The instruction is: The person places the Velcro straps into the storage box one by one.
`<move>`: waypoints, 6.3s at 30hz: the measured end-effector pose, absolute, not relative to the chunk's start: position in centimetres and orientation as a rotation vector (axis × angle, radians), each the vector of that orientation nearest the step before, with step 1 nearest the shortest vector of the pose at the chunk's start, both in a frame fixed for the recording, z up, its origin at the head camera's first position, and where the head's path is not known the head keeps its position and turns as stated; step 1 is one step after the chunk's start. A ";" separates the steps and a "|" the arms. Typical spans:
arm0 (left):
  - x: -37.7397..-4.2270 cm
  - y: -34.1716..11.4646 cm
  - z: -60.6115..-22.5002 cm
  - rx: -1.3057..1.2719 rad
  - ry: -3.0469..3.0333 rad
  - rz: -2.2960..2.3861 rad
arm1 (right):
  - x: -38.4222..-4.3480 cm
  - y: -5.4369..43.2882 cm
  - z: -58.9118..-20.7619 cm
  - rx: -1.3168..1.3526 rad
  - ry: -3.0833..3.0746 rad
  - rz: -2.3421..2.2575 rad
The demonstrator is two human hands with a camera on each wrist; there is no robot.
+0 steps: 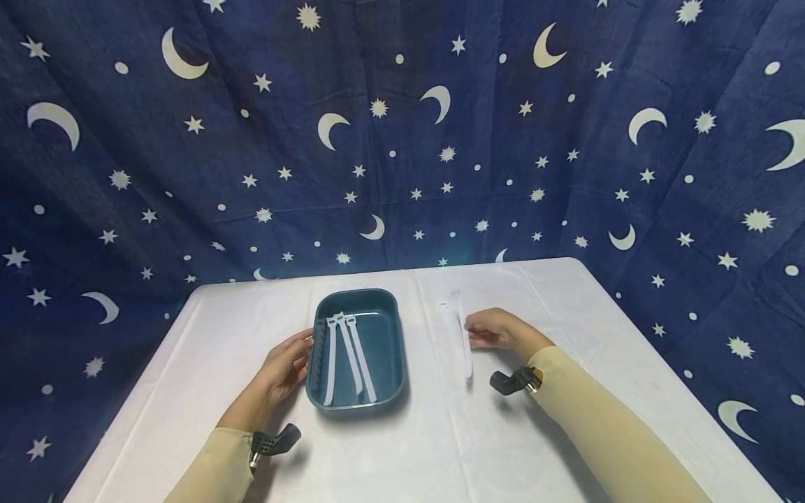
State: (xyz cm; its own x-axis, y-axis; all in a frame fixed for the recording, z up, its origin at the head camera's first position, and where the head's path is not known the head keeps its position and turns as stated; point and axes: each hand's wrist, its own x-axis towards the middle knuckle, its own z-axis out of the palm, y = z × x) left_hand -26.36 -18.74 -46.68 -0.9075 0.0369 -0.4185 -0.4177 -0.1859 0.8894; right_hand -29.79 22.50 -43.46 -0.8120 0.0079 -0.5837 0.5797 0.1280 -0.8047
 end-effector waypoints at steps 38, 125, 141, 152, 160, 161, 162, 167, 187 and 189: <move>-26.3 -18.7 -46.4 -0.459 1.812 2.145 | -29.9 15.0 -39.0 0.287 1.892 -1.736; -26.3 -18.6 -46.5 -0.459 1.822 2.145 | -30.5 1.3 -41.1 0.090 2.650 -0.939; -26.4 -18.6 -46.6 -0.461 1.821 2.151 | -30.2 0.9 -41.5 0.076 2.691 -0.860; -26.3 -18.5 -46.5 -0.465 1.799 2.167 | -30.1 0.9 -42.1 0.006 2.750 -0.755; -26.3 -18.6 -46.5 -0.464 1.780 2.179 | -30.3 0.7 -42.6 0.032 2.747 -0.792; -26.3 -18.6 -46.5 -0.464 1.781 2.177 | -30.4 0.7 -42.7 0.042 2.742 -0.804; -26.2 -18.6 -46.5 -0.465 1.784 2.174 | -30.4 0.7 -42.7 0.051 2.740 -0.811; -26.2 -18.5 -46.5 -0.465 1.784 2.173 | -30.5 0.7 -42.0 0.066 2.710 -0.784; -26.3 -18.5 -46.6 -0.488 1.803 2.156 | -31.9 7.2 -35.2 -0.061 2.707 -1.036; -26.3 -18.5 -46.6 -0.481 1.804 2.155 | -32.0 8.6 -34.7 -0.040 2.693 -1.094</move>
